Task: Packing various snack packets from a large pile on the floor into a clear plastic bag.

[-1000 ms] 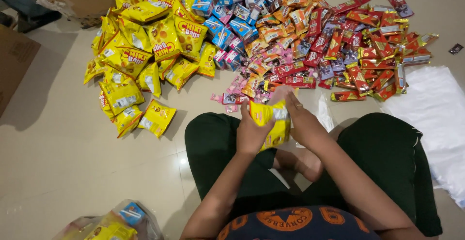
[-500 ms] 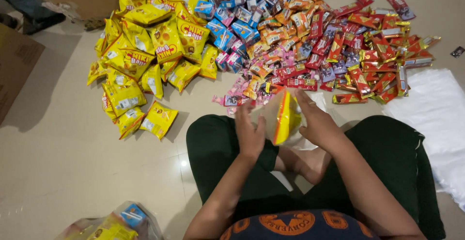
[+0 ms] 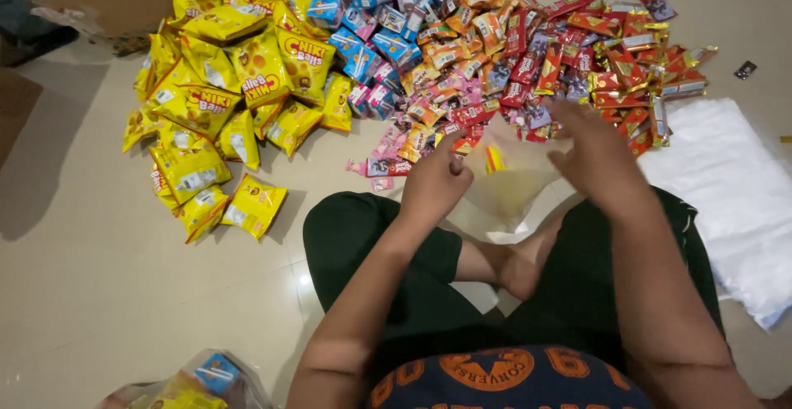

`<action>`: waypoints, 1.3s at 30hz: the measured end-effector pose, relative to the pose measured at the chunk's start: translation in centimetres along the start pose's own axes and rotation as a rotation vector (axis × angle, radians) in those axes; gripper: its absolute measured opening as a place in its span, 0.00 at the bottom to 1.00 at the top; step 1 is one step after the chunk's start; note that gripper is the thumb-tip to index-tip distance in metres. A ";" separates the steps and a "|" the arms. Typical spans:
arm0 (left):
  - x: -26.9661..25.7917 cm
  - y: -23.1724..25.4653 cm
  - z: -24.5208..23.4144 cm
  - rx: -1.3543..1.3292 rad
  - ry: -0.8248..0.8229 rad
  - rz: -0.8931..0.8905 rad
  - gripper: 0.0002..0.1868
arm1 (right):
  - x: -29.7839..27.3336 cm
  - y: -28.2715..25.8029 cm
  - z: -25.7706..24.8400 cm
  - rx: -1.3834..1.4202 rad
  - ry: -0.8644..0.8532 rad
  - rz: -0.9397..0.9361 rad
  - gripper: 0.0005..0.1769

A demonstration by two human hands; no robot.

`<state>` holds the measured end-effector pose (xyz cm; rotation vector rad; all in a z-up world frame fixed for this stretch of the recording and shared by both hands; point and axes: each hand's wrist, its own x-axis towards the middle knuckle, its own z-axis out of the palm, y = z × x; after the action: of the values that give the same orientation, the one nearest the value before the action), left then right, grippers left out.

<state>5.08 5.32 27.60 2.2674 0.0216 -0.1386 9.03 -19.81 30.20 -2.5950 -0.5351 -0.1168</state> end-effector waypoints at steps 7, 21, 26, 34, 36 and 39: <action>-3.3 2.6 0.7 0.394 0.227 0.292 0.50 | 0.4 -1.0 -0.8 0.205 -0.203 -0.031 0.48; -2.2 -0.8 1.2 0.629 -0.223 0.253 0.26 | -4.9 -1.5 -0.7 0.117 -0.298 -0.200 0.11; -1.0 0.2 -0.7 0.634 -0.148 0.179 0.23 | -5.9 -0.4 0.2 -0.271 -0.331 -0.121 0.16; 1.3 1.2 -5.0 0.691 -0.150 0.190 0.15 | 2.9 -0.2 -0.7 -0.563 -0.562 -0.015 0.33; 2.9 -0.5 -5.2 0.486 -0.180 0.079 0.32 | 6.9 -0.9 -0.2 -0.262 -0.542 0.105 0.22; 3.9 -6.1 -4.3 0.283 0.019 0.083 0.34 | 9.3 -0.7 0.5 0.205 -0.429 -0.052 0.18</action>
<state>9.00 12.39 25.30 2.5473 -0.0871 -0.0800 17.32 -15.77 31.73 -2.4068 -0.7218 0.4636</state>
